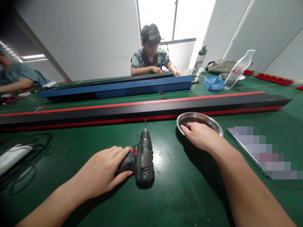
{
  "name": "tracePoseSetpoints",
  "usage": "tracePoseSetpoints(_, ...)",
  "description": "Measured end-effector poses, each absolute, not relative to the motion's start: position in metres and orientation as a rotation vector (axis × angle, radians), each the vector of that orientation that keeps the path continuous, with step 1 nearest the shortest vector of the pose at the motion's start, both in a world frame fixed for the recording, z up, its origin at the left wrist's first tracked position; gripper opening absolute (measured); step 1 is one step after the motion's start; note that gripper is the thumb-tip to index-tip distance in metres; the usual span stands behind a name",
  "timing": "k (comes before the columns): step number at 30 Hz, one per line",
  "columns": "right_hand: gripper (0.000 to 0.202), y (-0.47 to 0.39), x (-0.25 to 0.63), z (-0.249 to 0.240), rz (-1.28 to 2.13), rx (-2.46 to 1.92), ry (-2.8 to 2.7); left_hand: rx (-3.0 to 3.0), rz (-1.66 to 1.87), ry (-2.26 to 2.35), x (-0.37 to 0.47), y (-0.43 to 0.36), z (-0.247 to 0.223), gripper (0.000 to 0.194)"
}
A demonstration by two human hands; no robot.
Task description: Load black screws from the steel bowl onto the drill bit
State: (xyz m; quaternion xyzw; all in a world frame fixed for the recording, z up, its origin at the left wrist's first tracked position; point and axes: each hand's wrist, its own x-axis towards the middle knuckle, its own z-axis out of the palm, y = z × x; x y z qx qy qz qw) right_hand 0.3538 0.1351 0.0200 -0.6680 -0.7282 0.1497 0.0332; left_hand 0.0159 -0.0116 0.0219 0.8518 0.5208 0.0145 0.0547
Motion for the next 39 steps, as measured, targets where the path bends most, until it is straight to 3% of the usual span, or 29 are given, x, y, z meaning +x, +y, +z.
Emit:
tracePoseSetpoints(6,0.041,0.132,0.351,0.032,0.500,-2.120,-2.181,2.591,0.043,1.577,0.016,-0.010,0.022,0.050)
tracePoseSetpoints(14,0.003,0.135,0.356,0.032,0.389,-2.139,-1.980,2.593,0.049,1.573,0.015,-0.011,0.022,0.050)
tracePoseSetpoints(23,0.020,0.131,0.355,0.039,0.307,-2.080,-1.949,2.605,0.062,1.569,0.015,-0.010,0.021,0.050)
tracePoseSetpoints(39,0.024,0.131,0.353,0.036,0.429,-2.010,-1.818,2.622,0.059,1.578,0.015,-0.011,0.021,0.050)
